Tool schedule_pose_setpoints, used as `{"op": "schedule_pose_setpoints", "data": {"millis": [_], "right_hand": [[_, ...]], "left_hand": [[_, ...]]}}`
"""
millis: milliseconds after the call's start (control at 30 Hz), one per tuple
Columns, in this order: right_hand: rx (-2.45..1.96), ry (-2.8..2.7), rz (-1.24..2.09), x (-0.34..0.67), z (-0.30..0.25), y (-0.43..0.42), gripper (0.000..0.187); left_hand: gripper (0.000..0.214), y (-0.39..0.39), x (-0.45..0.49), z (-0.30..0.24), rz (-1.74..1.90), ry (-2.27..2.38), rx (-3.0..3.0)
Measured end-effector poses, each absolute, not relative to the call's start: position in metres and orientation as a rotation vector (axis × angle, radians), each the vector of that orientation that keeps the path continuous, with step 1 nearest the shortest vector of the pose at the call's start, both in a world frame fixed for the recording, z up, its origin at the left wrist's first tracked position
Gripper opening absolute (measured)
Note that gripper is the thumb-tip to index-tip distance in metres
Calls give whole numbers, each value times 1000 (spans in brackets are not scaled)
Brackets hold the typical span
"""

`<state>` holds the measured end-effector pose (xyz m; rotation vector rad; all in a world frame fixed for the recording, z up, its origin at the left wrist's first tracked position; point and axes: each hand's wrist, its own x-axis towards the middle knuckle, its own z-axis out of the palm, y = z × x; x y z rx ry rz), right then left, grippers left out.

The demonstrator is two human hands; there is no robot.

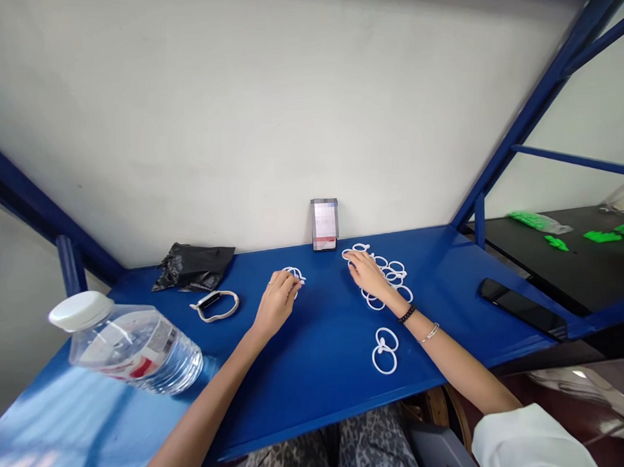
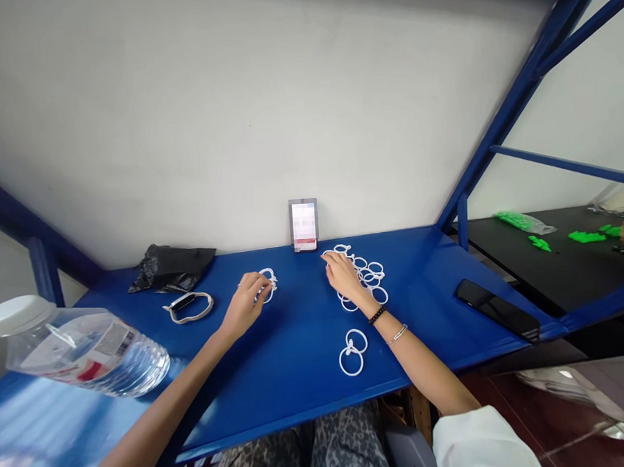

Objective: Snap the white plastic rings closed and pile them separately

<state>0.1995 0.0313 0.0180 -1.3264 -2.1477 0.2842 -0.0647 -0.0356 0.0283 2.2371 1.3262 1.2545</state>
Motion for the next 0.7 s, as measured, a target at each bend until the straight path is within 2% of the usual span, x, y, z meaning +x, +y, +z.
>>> {"op": "schedule_pose_setpoints", "data": {"millis": [133,333,433,567,633,700], "right_hand": [[-1510,-2274,5,224,6,53,51],[-1556,-2346,-77,227,1,60,44],[-1560,-2308,-40,226,2,59,33],[-1468,-2248,44,223,4,57,24],[-1407,-2196,132,220,7,55,19],[-1336,-2143,270,214,11,51,16]], "left_hand": [[26,-26,-74,17,1191,1529,2486],[21,-26,-72,11,1168,1595,2431],[24,-46,-55,38,1306,1371,2196],[36,-104,-25,100,1324,805,1736],[52,-139,-18,124,1279,611,1576],[57,-173,-23,131,1142,588,1565]]}}
